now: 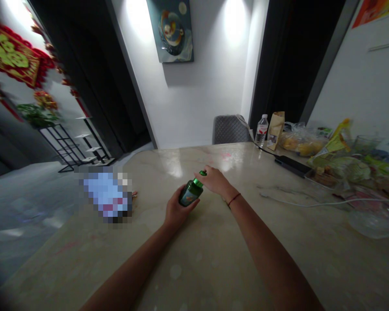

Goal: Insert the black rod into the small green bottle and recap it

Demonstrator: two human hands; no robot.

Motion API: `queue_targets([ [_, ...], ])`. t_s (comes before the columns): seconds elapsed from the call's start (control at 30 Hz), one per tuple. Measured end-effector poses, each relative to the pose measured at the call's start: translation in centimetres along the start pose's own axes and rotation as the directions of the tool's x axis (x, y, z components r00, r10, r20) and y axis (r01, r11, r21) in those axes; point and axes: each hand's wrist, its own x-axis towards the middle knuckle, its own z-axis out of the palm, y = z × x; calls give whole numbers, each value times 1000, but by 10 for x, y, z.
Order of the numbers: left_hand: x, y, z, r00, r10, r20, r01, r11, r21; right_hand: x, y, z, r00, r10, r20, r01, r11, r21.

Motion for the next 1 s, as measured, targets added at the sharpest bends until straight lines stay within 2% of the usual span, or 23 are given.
queue_targets([
  [0.27, 1, -2, 1, 1000, -13, 14, 13, 1000, 6, -4, -1, -7, 994, -25, 109, 13, 994, 109],
  [0.43, 1, -1, 0, 999, -19, 41, 20, 1000, -17, -7, -2, -13, 983, -101, 154, 76, 984, 161],
  [0.53, 2, -1, 0, 999, -28, 45, 29, 999, -29, -7, 0, -15, 973, -156, 171, 122, 974, 190],
  [0.67, 1, -1, 0, 999, -24, 34, 26, 999, -42, -6, 2, -13, 973, -163, 166, 130, 973, 189],
  [0.73, 1, 0, 0, 999, -25, 29, 26, 999, -44, -6, 1, -10, 986, -129, 110, 117, 986, 117],
  [0.83, 1, 0, 0, 999, -31, 30, 32, 998, -46, -6, -2, -7, 1000, -1, 29, 3, 998, -55],
  [0.9, 2, 0, 0, 999, -32, 35, 34, 998, -46, -6, -5, -5, 997, 76, 30, -72, 989, -130],
  [1.0, 2, -1, -1, 999, -40, 33, 42, 998, -45, -6, -9, -2, 993, 117, 18, -112, 976, -187],
])
